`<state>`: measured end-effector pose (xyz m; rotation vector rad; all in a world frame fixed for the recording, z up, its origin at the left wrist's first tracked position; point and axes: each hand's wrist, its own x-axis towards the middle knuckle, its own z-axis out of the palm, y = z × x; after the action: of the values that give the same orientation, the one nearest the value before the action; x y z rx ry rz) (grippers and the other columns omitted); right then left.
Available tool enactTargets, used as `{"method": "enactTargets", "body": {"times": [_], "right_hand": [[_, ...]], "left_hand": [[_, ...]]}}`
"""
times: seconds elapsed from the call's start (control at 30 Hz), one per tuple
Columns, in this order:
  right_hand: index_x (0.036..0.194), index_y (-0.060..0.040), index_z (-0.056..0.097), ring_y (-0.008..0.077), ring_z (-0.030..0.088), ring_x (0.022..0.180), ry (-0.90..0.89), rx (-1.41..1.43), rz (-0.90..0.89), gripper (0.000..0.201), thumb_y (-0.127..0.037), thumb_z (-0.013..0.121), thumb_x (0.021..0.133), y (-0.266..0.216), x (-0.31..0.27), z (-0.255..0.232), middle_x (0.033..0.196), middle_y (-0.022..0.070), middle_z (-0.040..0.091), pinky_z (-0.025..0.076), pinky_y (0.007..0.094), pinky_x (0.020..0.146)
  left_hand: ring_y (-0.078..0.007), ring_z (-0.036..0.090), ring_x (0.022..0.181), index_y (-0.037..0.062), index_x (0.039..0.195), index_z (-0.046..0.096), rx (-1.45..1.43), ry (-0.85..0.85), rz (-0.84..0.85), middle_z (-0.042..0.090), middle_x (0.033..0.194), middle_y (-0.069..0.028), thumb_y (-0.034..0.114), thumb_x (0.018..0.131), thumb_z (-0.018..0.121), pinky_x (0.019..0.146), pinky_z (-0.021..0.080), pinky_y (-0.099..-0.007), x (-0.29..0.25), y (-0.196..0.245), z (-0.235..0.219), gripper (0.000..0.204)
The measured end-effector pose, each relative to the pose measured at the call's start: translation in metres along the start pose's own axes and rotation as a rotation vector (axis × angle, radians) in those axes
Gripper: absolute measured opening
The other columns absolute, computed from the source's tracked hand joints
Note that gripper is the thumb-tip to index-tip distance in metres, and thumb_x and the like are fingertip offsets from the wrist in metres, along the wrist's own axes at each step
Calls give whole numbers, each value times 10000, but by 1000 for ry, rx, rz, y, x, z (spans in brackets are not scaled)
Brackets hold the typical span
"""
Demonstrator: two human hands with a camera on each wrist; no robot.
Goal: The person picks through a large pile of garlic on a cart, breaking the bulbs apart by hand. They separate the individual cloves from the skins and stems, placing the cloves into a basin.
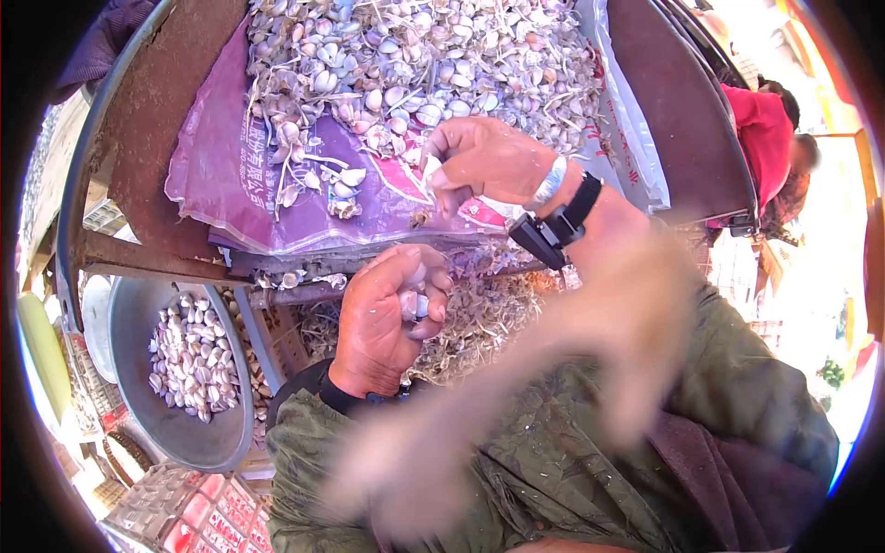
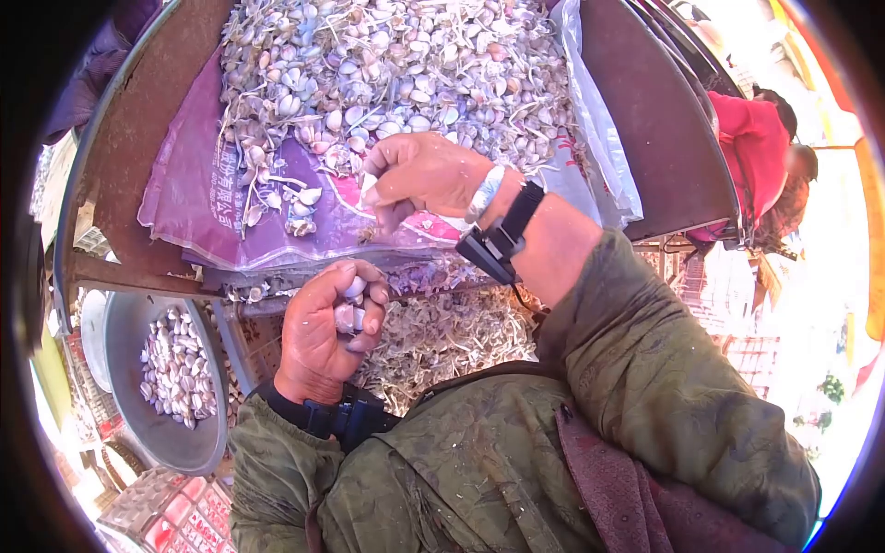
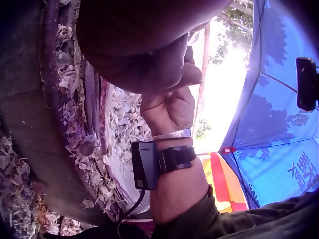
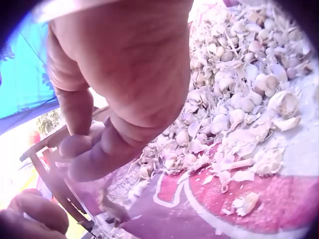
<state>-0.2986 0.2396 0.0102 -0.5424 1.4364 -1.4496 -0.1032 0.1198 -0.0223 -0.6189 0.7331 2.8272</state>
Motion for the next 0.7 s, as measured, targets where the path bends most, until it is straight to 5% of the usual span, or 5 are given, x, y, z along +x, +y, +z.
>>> {"method": "enactTargets", "body": {"times": [0.13,0.2,0.27,0.63,0.7], "right_hand": [[959,21,583,192,671,706,-345,190,-103,228,-47,728,796,-32,-48,52,843,138,664,562,336,643],[939,10,596,204,671,718,-639,199,-452,212,-61,736,796,-34,-58,86,835,129,662,549,340,655],[931,8,599,206,668,719,-781,159,-540,203,-67,733,797,-46,-68,103,831,126,660,544,338,653],[886,-6,617,219,654,721,-753,-226,-626,158,-100,716,807,-63,-73,108,807,106,651,515,326,643],[878,-8,620,221,652,721,-751,-261,-635,151,-106,713,809,-67,-69,106,802,103,650,510,324,641]], "left_hand": [[-157,556,579,-8,954,591,39,-63,18,593,795,-99,177,915,507,446,376,-239,-2,0,0,207],[-147,545,580,-7,952,588,144,-29,83,585,798,-89,196,913,508,451,370,-240,-1,-1,3,221],[-140,541,581,-8,938,587,186,32,59,580,807,-88,214,916,514,451,366,-238,-4,2,9,235],[-160,578,705,-11,978,613,83,-1,-9,627,909,-129,322,956,471,612,502,-281,-12,5,11,363],[-158,600,705,-3,989,621,48,9,-28,636,918,-117,355,963,445,542,445,-257,-14,5,15,400]]}}
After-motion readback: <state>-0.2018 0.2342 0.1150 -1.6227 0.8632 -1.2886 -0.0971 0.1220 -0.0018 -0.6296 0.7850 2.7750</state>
